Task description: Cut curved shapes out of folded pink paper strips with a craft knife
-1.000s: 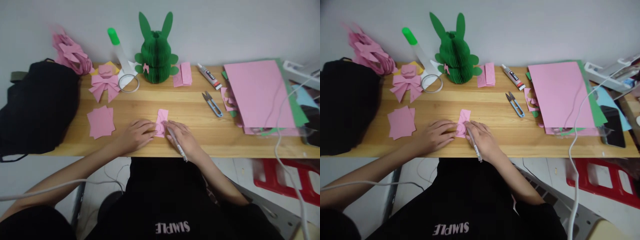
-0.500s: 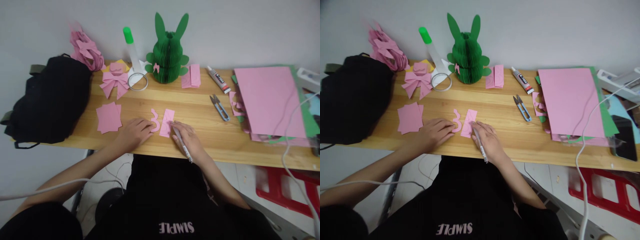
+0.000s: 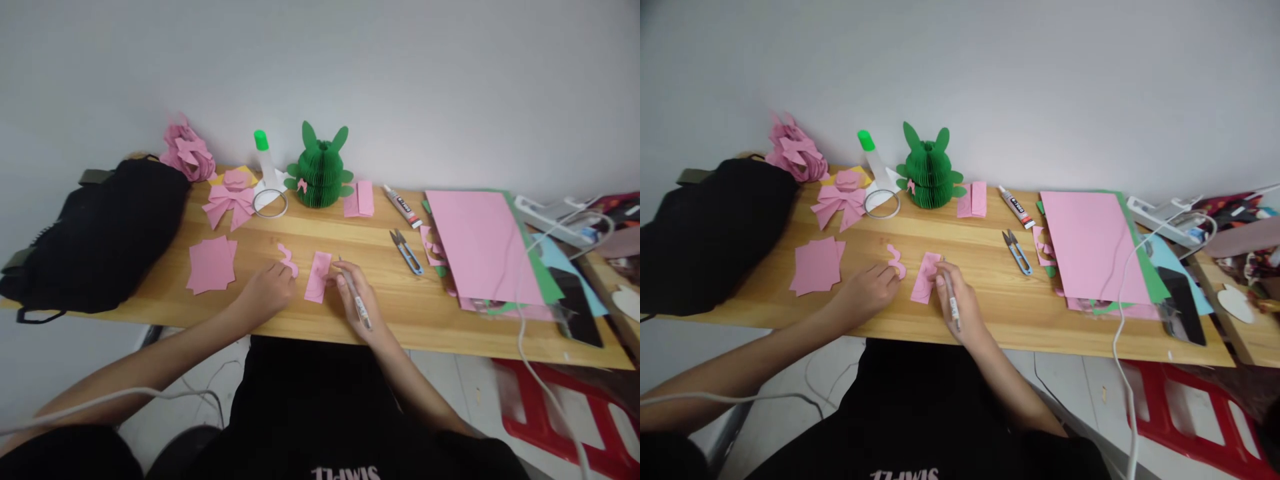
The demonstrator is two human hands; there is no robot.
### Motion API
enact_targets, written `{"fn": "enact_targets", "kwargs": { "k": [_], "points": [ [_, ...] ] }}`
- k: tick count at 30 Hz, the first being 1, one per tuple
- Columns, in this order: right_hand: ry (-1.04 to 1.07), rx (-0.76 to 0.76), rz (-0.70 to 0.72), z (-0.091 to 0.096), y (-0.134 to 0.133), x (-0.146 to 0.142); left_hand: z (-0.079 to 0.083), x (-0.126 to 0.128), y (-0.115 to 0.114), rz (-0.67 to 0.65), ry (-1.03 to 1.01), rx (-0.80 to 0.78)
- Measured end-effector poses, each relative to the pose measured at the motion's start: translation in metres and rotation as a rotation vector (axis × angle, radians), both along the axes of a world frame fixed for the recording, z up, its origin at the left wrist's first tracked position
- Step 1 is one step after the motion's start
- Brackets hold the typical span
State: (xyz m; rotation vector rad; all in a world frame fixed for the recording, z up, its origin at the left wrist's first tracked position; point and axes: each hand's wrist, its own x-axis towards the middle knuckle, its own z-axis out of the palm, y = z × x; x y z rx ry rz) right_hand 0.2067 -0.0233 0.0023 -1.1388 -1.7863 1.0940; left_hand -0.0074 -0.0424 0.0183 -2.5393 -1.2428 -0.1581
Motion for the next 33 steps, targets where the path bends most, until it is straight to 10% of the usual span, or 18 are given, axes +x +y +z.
{"fn": "enact_targets", "kwargs": {
  "k": [13,25,30,33],
  "points": [
    [-0.110,-0.143,-0.118,-0.006,0.066,-0.006,-0.008,0.010,-0.016,0.143,-0.220,-0.202],
    [0.149,-0.285,0.130,0.003,0.087,-0.020,-0.011,0.016,-0.009,0.278,-0.410,-0.338],
    [0.308,-0.299,0.129,0.036,0.099,0.008,0.002,0.027,0.014,0.394,-1.119,-0.783],
    [0.374,-0.299,0.087,0.059,0.109,0.024,0.020,0.037,0.039,0.357,-1.212,-0.874]
  ]
}}
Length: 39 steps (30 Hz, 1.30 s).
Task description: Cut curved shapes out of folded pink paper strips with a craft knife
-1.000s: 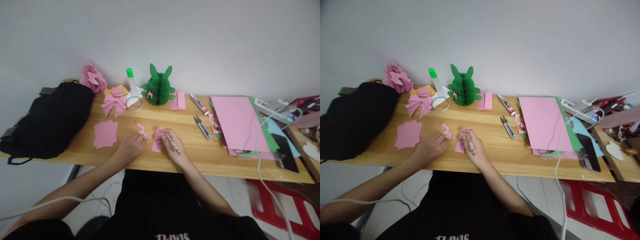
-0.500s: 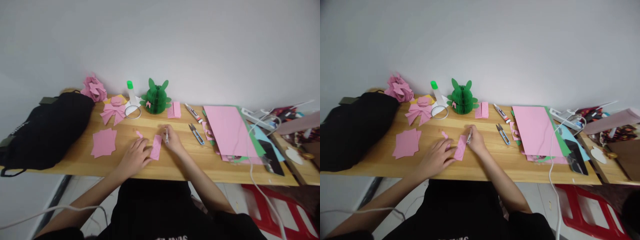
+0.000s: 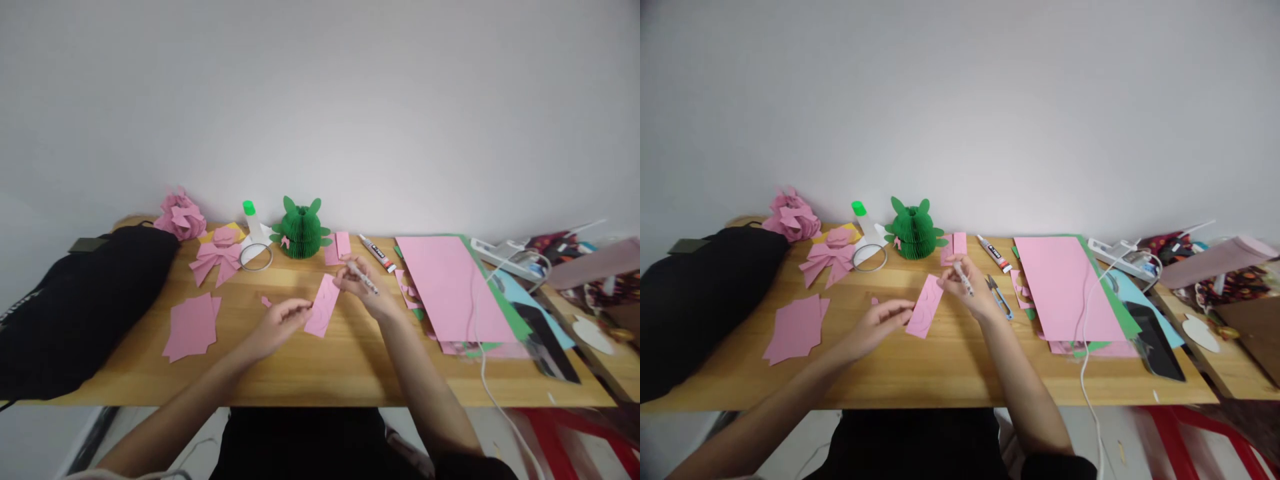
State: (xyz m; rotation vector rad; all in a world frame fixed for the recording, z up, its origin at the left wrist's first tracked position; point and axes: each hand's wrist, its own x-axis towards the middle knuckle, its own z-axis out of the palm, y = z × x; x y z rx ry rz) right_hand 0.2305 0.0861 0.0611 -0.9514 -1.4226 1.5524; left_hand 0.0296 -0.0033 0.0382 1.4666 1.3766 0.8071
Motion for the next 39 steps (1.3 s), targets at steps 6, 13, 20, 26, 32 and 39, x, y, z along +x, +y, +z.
{"fn": "enact_targets", "kwargs": {
  "k": [6,13,20,26,32,39],
  "points": [
    [0.088,0.083,-0.084,0.026,0.007,0.012,0.026,0.020,0.030,-0.010,-0.078,0.023],
    [-0.005,0.018,-0.180,0.009,-0.004,0.021,0.028,0.037,0.046,0.012,-0.049,0.090],
    [-0.189,0.029,-0.285,-0.020,0.061,0.048,0.008,0.048,0.076,-0.085,0.186,0.156],
    [-0.387,0.061,-0.266,-0.036,0.124,0.046,0.000,0.054,0.093,-0.115,0.542,0.265],
    [-0.540,0.065,-0.251,-0.048,0.147,0.033,-0.011,0.067,0.099,-0.212,0.768,0.292],
    [-0.623,0.094,-0.246,-0.054,0.150,0.039,-0.032,0.073,0.098,-0.186,0.862,0.270]
  ]
}}
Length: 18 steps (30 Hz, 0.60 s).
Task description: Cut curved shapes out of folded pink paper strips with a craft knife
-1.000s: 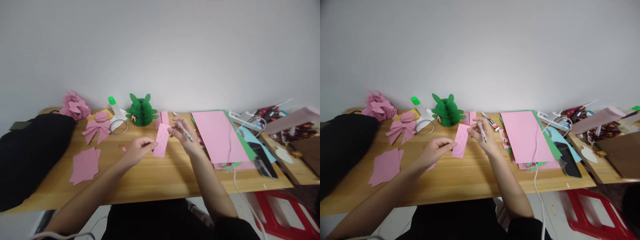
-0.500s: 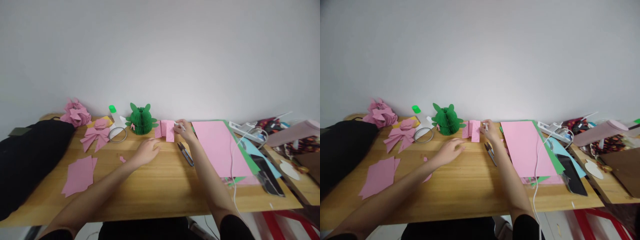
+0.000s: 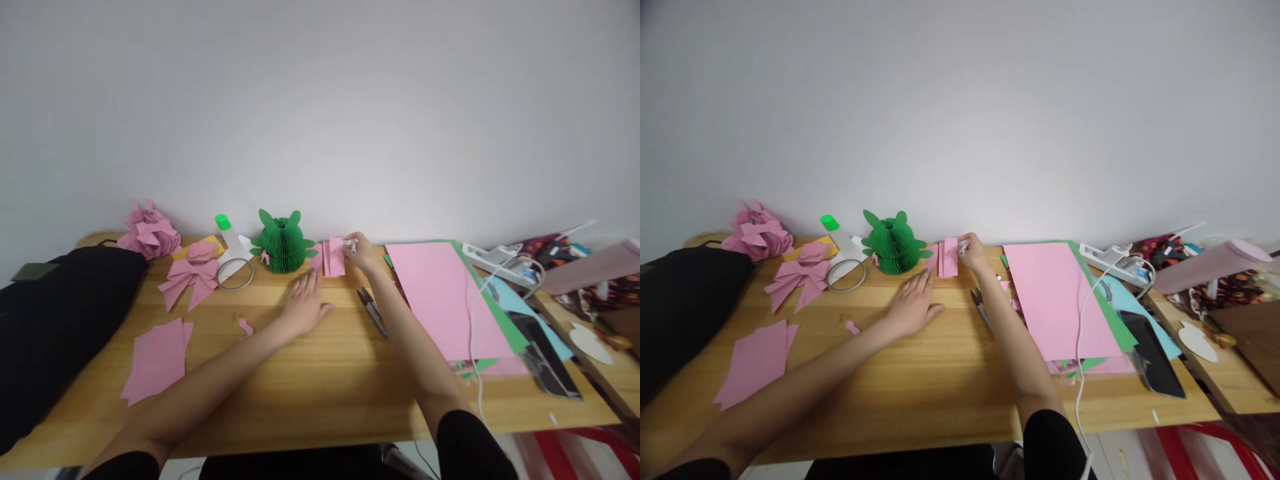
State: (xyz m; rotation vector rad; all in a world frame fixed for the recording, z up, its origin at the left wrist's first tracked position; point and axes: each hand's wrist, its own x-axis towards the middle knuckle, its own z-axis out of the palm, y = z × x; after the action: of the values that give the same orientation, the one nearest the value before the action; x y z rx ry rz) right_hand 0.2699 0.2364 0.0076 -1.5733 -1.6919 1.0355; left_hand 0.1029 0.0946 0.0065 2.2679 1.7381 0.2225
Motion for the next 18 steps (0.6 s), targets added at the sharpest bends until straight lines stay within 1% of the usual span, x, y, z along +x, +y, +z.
{"fn": "enact_targets", "kwargs": {
  "k": [8,12,18],
  "points": [
    [-0.069,0.054,0.046,-0.009,0.009,-0.013,-0.005,0.001,-0.002,0.064,-0.031,0.109],
    [-0.111,0.071,0.046,-0.010,0.011,-0.015,-0.005,0.008,-0.001,0.103,-0.048,0.155],
    [-0.151,0.063,0.054,-0.010,0.011,-0.014,-0.003,0.024,0.000,0.157,-0.060,0.179]
  ]
}}
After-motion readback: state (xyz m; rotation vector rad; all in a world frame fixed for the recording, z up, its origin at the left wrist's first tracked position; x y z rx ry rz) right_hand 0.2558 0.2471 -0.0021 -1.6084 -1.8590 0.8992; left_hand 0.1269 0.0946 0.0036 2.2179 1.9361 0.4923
